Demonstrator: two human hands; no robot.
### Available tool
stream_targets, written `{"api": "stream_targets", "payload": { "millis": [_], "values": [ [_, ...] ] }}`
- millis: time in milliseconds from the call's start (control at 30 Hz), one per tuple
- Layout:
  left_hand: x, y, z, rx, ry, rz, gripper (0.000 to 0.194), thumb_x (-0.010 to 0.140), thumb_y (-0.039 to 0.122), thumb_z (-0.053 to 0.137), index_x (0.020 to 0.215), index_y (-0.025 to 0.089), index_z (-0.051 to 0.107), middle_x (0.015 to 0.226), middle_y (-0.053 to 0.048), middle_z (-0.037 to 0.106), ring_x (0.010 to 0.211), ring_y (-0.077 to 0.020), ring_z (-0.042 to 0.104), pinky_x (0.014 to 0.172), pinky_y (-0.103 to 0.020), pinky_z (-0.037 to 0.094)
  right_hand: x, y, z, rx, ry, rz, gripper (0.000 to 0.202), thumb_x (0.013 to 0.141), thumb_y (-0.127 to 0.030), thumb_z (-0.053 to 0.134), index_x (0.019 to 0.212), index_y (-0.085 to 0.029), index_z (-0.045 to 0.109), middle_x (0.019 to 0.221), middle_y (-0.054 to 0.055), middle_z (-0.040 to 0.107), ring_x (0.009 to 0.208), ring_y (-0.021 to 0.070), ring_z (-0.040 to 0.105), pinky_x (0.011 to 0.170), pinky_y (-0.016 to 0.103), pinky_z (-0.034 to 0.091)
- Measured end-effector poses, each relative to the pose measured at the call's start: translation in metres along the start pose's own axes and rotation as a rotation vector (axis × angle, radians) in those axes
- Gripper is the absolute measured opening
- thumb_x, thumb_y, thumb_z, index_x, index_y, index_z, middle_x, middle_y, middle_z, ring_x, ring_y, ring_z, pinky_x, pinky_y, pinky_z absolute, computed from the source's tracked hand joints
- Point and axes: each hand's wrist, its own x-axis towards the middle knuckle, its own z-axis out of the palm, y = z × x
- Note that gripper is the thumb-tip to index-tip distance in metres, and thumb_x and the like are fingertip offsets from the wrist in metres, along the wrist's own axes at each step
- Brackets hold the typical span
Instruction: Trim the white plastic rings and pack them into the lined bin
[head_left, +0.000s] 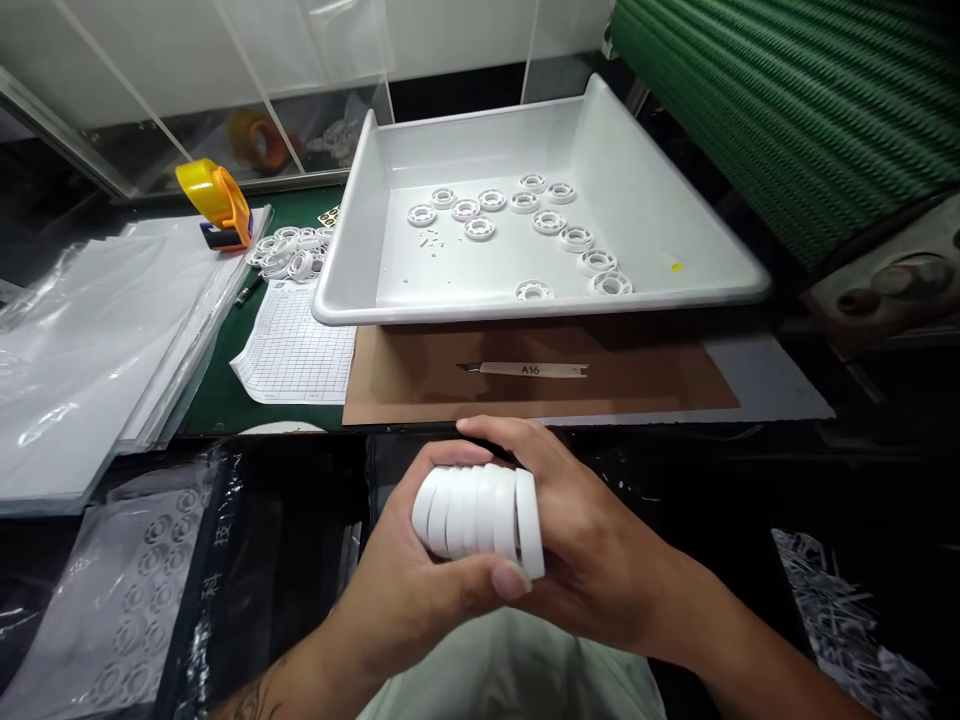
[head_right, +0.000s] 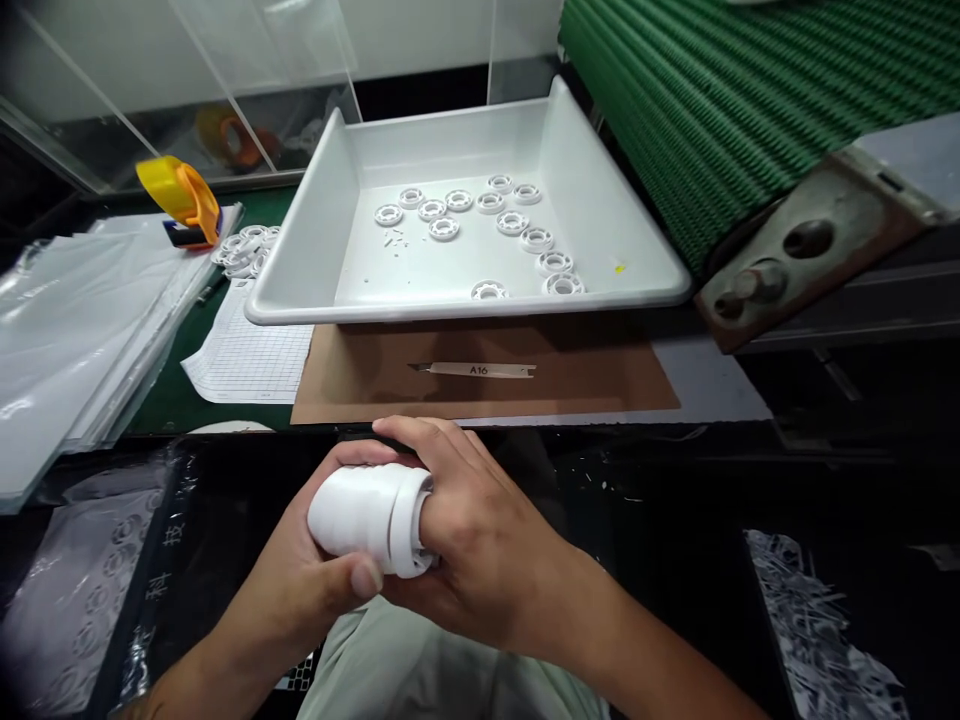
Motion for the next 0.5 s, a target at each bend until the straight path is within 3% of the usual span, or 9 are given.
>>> {"api": "stream_targets", "payload": {
  "millis": [133,233,367,500],
  "values": [
    [-0.001,-0.002,0.001,0.043,0.051,0.018,0.054,0.07,0.026,0.099,0.115,0.028,0.069,0.087,0.003,0.069,0.073,-0.0073,0.059,0.069,-0.015,0.055,0.001,-0.002,0.0,-0.052,-0.035,-0.003,0.06,0.113,-0.05,0.049,0.147,-0.001,0.05,0.151,0.025,0.052,0.142,0.0306,0.05,0.117,0.047,0.048],
    [-0.001,0.0,0.005,0.077,0.053,0.05,0.053,0.069,0.022,0.098,0.113,0.029,0.07,0.096,0.002,0.073,0.077,-0.0082,0.063,0.073,-0.016,0.057,-0.001,-0.001,-0.001,-0.021,-0.039,0.002,0.06,0.11,-0.049,0.056,0.147,-0.002,0.051,0.153,0.025,0.05,0.143,0.0318,0.05,0.119,0.048,0.047],
    [-0.001,0.005,0.008,0.109,0.055,0.12,0.053,0.069,0.012,0.096,0.112,0.029,0.071,0.112,0.0,0.075,0.091,-0.0116,0.07,0.082,-0.018,0.06,-0.003,0.001,-0.004,0.151,-0.065,0.038,0.031,0.106,-0.042,0.068,0.12,-0.016,0.074,0.154,0.019,0.048,0.143,0.0332,0.051,0.12,0.046,0.047],
    [-0.003,0.009,0.013,0.106,0.056,0.137,0.055,0.069,0.005,0.093,0.113,0.03,0.071,0.116,0.0,0.075,0.093,-0.0124,0.071,0.08,-0.018,0.061,-0.003,-0.002,-0.003,0.258,0.023,0.052,0.038,0.107,-0.051,0.064,0.11,-0.015,0.078,0.148,0.018,0.054,0.136,0.0315,0.058,0.112,0.039,0.054]
  ]
}}
